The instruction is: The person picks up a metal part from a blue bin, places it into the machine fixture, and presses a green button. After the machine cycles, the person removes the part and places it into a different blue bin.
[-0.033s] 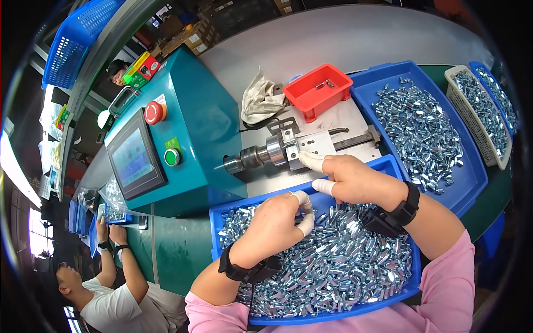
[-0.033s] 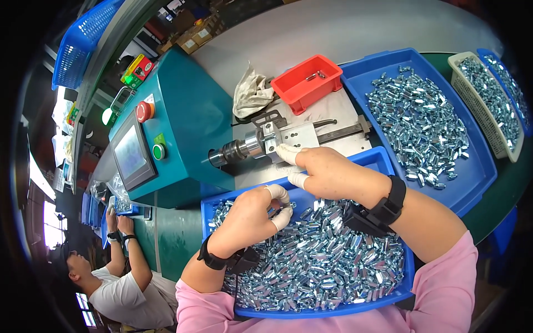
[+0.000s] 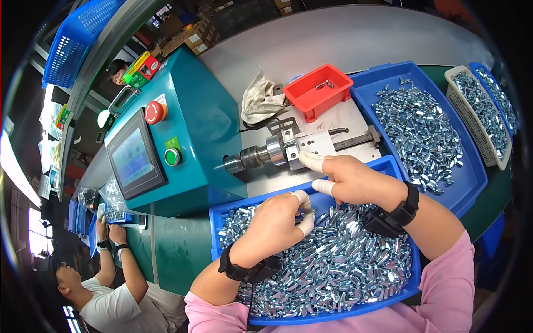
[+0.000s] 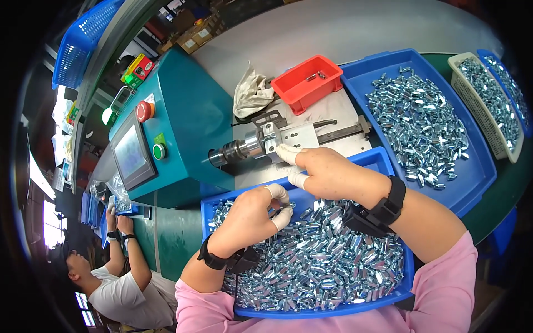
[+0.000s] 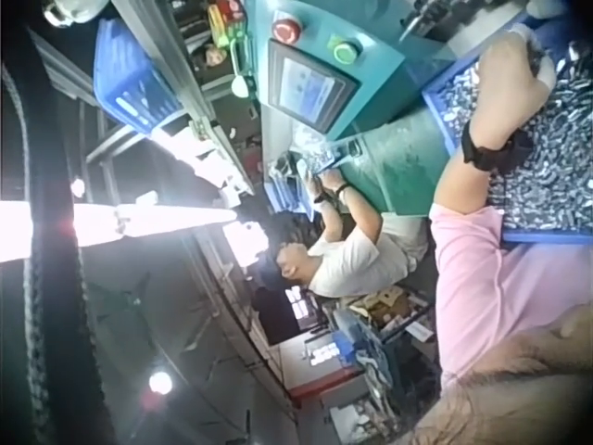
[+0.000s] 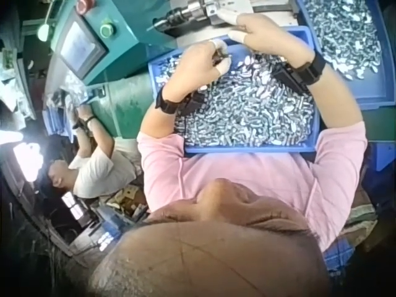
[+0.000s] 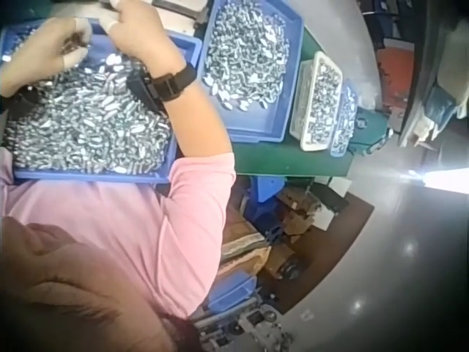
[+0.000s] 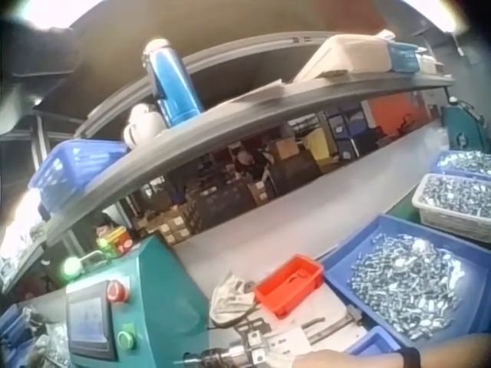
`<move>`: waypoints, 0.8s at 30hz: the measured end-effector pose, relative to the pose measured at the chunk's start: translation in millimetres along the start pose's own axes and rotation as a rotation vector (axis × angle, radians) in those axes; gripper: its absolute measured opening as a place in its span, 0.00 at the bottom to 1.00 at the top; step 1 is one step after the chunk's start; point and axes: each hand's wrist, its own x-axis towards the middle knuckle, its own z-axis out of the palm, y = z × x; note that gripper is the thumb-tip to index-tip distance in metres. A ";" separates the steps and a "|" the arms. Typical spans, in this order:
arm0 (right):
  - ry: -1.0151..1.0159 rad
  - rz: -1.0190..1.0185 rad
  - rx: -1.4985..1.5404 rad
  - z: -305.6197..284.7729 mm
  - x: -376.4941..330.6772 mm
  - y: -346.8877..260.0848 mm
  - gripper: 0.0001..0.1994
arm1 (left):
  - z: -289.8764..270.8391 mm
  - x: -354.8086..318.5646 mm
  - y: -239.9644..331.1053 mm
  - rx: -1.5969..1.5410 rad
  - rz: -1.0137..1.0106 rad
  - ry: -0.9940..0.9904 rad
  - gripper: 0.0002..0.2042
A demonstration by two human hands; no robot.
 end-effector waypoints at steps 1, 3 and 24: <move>-0.010 0.014 0.014 -0.1 -0.6 -0.9 0.30 | 0.5 0.5 0.4 -0.002 0.000 0.004 0.09; 0.007 -0.014 -0.007 3.8 -0.4 3.8 0.30 | 0.9 1.7 1.5 -0.017 -0.021 -0.020 0.09; 0.205 0.328 -0.555 -21.5 51.3 -28.6 0.22 | 14.4 -17.6 -4.3 -0.093 0.219 -0.038 0.09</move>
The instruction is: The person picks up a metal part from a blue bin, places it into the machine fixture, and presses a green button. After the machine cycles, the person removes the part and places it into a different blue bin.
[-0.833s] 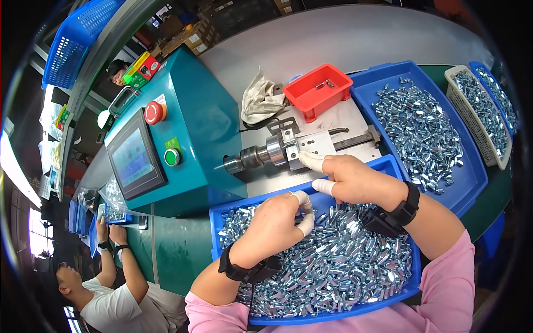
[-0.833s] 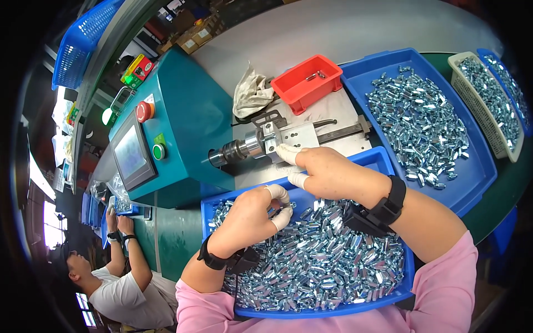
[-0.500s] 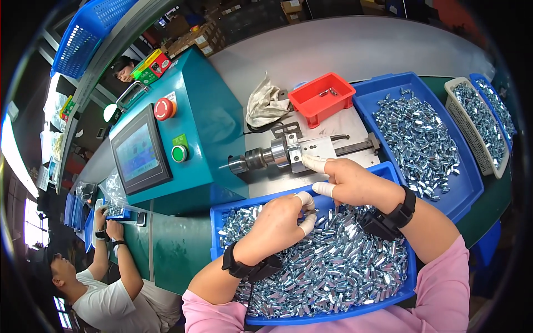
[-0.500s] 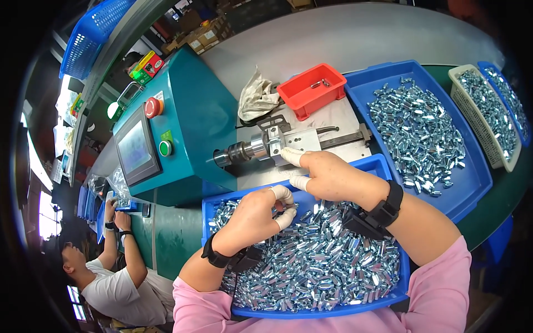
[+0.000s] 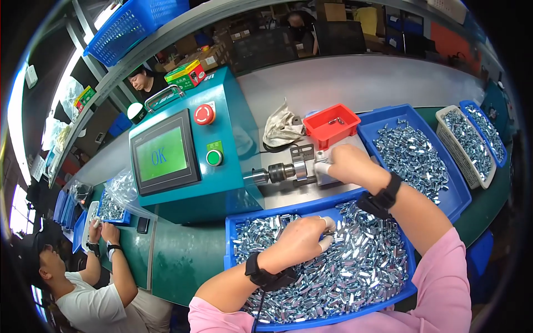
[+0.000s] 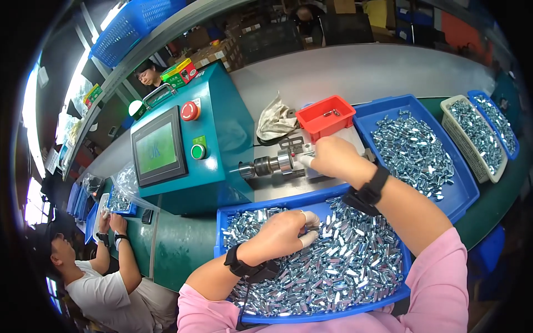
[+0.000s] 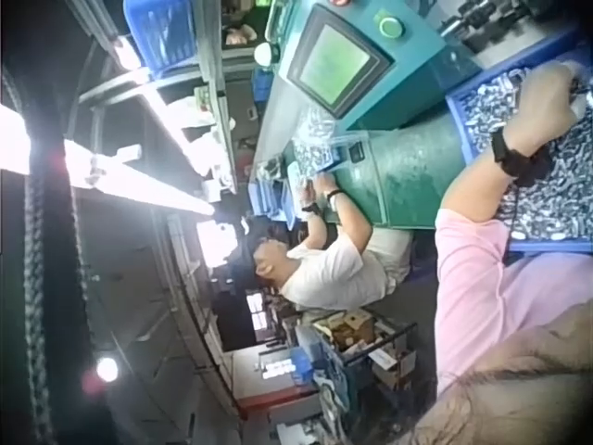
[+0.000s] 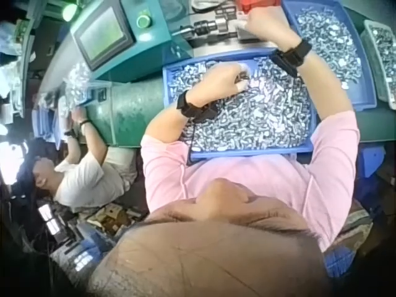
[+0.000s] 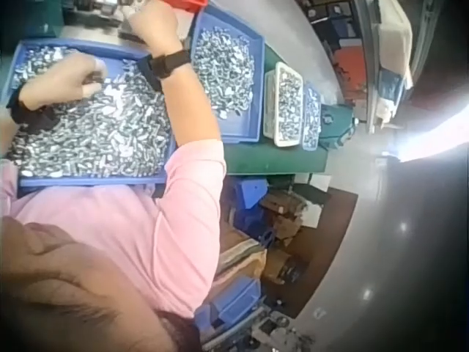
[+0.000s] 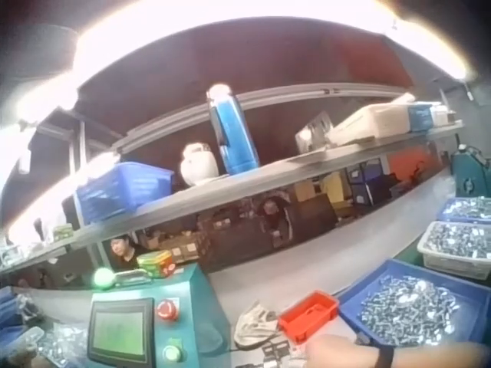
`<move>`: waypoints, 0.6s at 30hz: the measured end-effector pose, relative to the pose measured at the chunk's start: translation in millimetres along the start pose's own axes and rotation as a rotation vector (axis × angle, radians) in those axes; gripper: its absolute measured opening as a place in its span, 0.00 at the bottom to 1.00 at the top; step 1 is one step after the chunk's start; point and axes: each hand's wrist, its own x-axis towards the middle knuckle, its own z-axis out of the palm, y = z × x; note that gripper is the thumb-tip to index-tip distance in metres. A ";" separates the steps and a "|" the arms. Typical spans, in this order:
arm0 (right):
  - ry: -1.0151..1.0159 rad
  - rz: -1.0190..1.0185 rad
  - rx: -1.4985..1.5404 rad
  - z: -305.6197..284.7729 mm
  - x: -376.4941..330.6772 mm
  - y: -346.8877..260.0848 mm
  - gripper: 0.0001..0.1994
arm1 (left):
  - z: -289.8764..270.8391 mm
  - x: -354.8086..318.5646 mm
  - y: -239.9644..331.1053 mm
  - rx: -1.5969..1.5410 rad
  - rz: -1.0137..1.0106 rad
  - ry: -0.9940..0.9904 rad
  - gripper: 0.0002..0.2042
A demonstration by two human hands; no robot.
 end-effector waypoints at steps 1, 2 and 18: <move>0.030 -0.004 -0.115 0.7 2.4 -4.6 0.23 | 1.6 -0.1 0.9 0.002 0.009 -0.001 0.09; 0.037 -0.006 -0.115 1.2 3.7 -9.6 0.23 | 1.5 -1.3 0.0 -0.011 0.025 0.007 0.09; 0.341 0.413 -0.149 -35.7 -31.1 90.2 0.21 | -2.5 5.4 -6.8 0.043 0.061 0.123 0.08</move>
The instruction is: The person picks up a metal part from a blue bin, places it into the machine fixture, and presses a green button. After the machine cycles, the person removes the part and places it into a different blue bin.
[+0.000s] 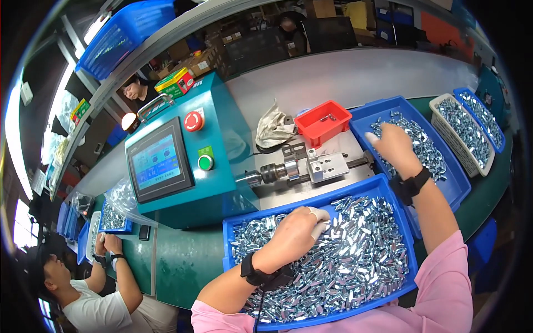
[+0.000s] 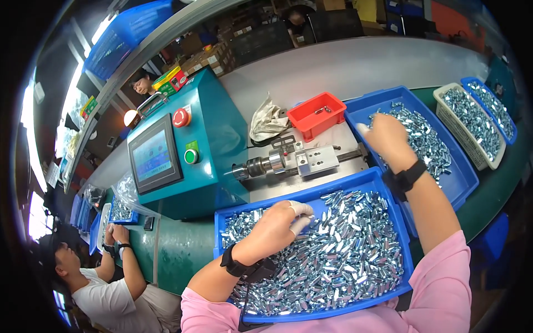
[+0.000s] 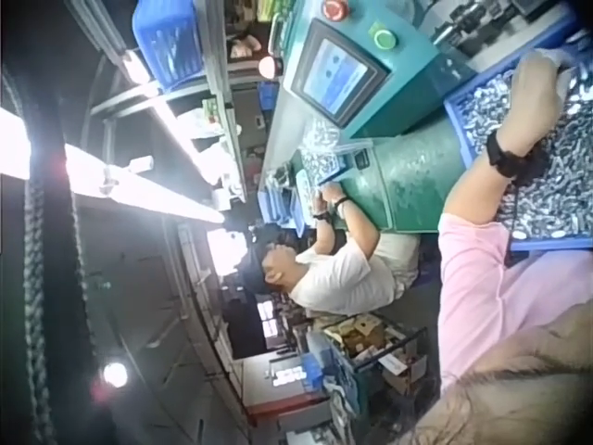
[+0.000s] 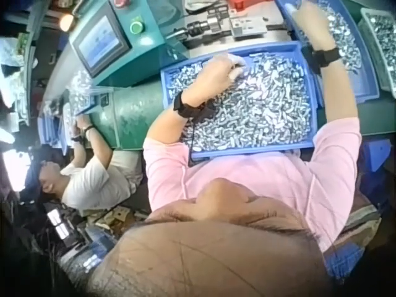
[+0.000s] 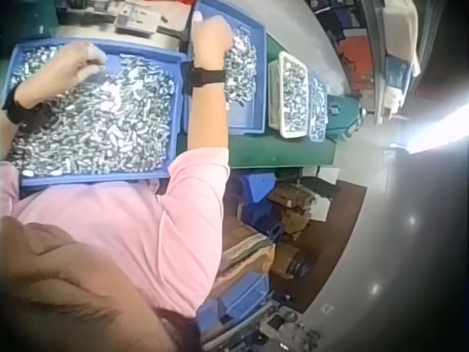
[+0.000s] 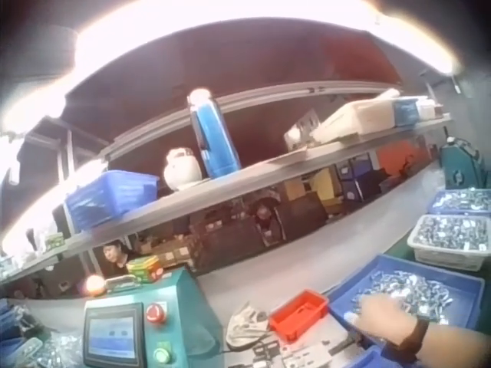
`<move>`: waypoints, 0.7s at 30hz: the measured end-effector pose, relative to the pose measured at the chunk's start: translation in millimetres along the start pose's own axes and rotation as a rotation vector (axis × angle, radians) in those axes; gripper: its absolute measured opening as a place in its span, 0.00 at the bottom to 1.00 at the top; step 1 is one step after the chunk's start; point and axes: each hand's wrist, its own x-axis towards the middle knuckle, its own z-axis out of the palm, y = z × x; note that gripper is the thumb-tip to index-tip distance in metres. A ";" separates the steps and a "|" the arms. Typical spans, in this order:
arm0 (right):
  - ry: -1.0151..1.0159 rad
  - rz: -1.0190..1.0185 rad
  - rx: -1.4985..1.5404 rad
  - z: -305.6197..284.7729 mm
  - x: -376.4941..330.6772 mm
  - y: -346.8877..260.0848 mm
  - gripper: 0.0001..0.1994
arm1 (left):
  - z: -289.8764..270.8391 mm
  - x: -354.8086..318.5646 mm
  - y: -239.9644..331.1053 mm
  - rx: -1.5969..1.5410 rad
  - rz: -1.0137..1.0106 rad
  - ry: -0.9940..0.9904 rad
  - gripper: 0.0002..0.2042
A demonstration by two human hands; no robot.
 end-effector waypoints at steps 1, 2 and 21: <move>0.026 -0.054 0.166 -3.1 -5.3 -17.4 0.22 | -1.3 2.8 -0.8 0.034 0.022 0.085 0.08; -0.025 -0.155 0.316 6.1 -4.7 -27.2 0.21 | -3.0 6.1 -0.5 0.069 0.046 0.169 0.08; -0.157 -0.426 0.761 50.0 -13.9 -37.0 0.17 | -26.0 87.4 -8.6 0.612 -0.029 0.302 0.08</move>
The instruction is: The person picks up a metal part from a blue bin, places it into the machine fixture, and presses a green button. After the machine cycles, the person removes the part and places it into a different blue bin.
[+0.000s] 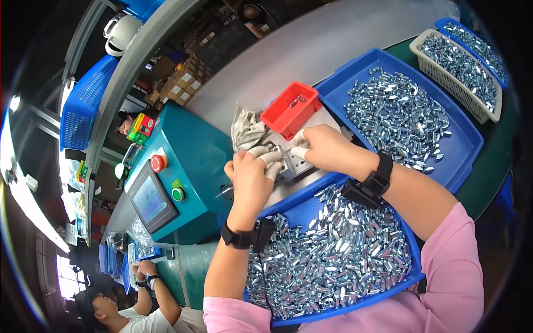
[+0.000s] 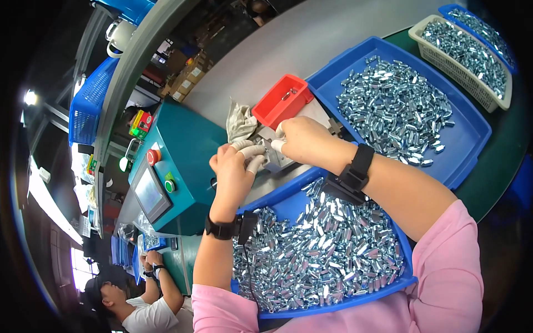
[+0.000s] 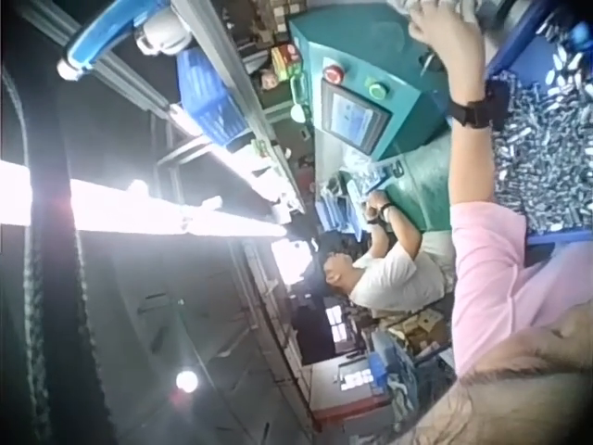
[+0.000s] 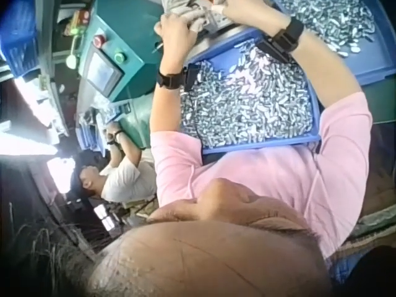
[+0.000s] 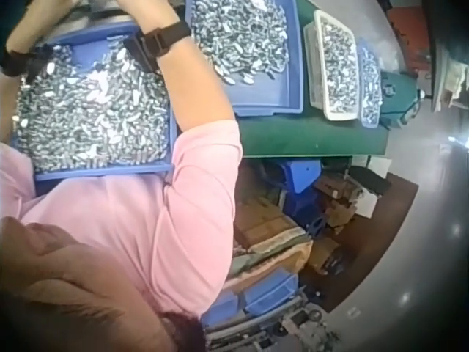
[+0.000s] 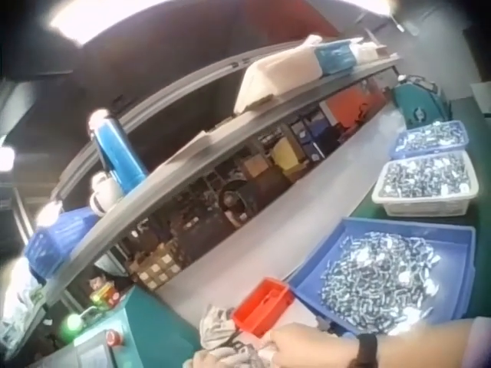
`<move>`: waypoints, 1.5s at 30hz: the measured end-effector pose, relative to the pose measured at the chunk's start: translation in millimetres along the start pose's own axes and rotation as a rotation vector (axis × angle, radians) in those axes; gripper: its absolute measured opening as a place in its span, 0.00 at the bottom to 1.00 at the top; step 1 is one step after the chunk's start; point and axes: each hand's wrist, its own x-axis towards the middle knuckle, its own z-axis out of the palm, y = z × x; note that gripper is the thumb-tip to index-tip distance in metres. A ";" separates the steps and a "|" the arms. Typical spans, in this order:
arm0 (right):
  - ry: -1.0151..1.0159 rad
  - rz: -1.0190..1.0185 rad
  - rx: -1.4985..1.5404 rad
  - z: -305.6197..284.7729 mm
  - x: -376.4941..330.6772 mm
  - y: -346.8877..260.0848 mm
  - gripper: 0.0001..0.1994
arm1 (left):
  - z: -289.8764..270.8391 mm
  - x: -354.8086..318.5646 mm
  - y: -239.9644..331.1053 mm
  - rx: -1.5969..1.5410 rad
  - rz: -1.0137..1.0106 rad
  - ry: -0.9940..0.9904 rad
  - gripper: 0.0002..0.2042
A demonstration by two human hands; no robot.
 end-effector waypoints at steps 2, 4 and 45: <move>-0.020 -0.030 -0.002 2.0 -0.9 -2.1 0.17 | -8.1 -5.9 18.1 0.075 0.060 0.069 0.08; -0.193 0.043 0.063 3.4 -4.2 -3.1 0.18 | -7.5 -29.6 34.6 -0.393 -0.123 -0.347 0.10; -0.360 0.317 -0.109 -5.6 2.2 -51.6 0.18 | -17.5 -82.6 34.8 -0.586 0.150 -0.446 0.10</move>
